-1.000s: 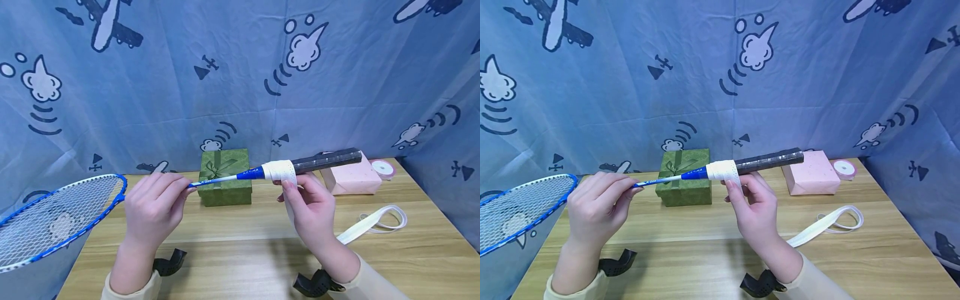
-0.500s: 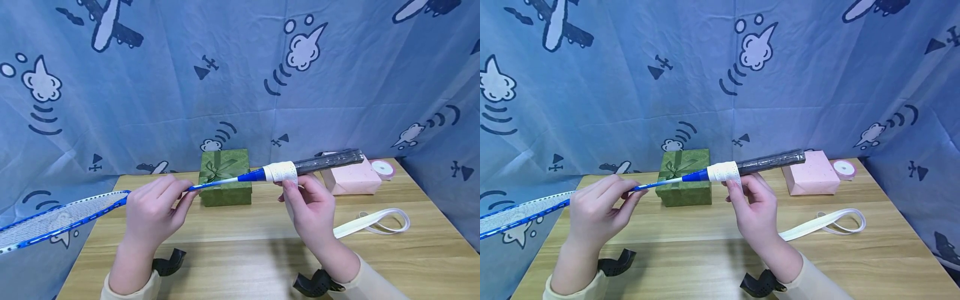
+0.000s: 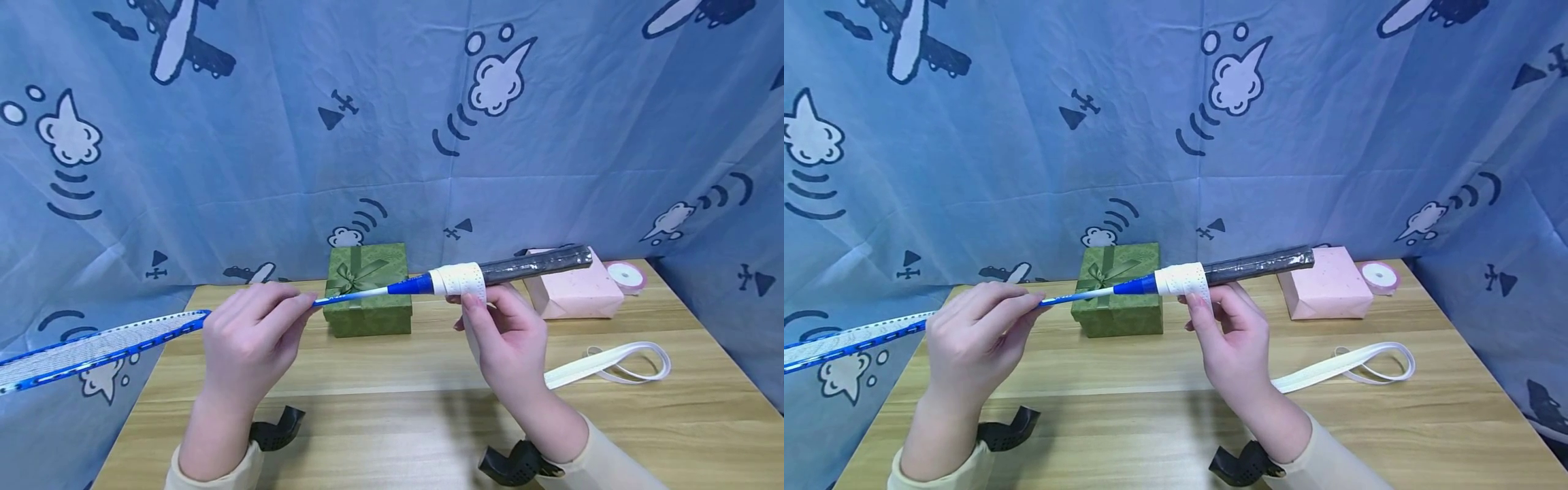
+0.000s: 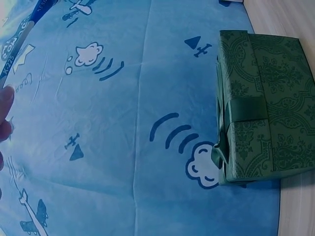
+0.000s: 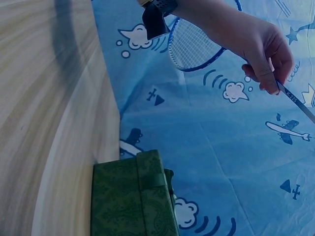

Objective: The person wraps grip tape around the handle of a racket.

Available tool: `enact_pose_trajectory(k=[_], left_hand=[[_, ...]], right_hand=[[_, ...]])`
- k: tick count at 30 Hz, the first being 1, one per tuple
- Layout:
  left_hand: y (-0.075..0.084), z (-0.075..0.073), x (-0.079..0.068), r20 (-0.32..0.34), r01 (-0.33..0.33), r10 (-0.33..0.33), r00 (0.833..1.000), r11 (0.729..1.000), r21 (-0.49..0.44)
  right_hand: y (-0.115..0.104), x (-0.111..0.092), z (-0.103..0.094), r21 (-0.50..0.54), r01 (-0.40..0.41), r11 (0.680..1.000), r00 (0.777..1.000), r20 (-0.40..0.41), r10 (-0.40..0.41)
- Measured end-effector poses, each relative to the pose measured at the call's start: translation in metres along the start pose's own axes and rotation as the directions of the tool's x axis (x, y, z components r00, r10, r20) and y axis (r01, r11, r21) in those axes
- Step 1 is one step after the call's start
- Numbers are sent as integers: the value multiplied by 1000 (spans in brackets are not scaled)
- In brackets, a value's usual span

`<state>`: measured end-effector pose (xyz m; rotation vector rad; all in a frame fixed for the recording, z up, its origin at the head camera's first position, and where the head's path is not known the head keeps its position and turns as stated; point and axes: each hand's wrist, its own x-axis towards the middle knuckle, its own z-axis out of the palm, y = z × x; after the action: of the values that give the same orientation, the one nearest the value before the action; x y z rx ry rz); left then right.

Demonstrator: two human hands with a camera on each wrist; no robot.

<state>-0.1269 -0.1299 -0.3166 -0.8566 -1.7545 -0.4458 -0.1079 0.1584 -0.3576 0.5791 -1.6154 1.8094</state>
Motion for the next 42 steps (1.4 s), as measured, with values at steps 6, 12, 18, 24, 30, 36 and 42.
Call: enact_pose_trajectory(k=[6, 12, 18, 24, 30, 36, 42], left_hand=[[0, 2, -1, -45, 53, -52, 998, 998, 24], [0, 3, -1, -72, 73, -71, 995, 997, 14], [0, 2, -1, -36, 75, -74, 997, 997, 10], [0, -1, -2, -5, 89, -89, 996, 996, 18], [-1, -1, -2, -6, 76, -76, 997, 997, 6], [0, 1, -1, -12, 36, -36, 999, 999, 10], [0, 0, -1, -1, -1, 1, 1000, 1000, 31]], right_hand=[[1, 0, 1, 13, 13, 1000, 1000, 10, -13], [1, 0, 0, -6, 15, 1000, 1000, 18, -15], [1, 1, 1, 1, 13, 1000, 1000, 12, -13], [2, 2, 2, 25, 22, 999, 1000, 15, -22], [1, 1, 1, 12, 3, 1000, 1000, 1, -3], [1, 2, 0, 21, -5, 1000, 1000, -3, 5], [0, 2, 1, 30, -7, 1000, 1000, -14, 7]])
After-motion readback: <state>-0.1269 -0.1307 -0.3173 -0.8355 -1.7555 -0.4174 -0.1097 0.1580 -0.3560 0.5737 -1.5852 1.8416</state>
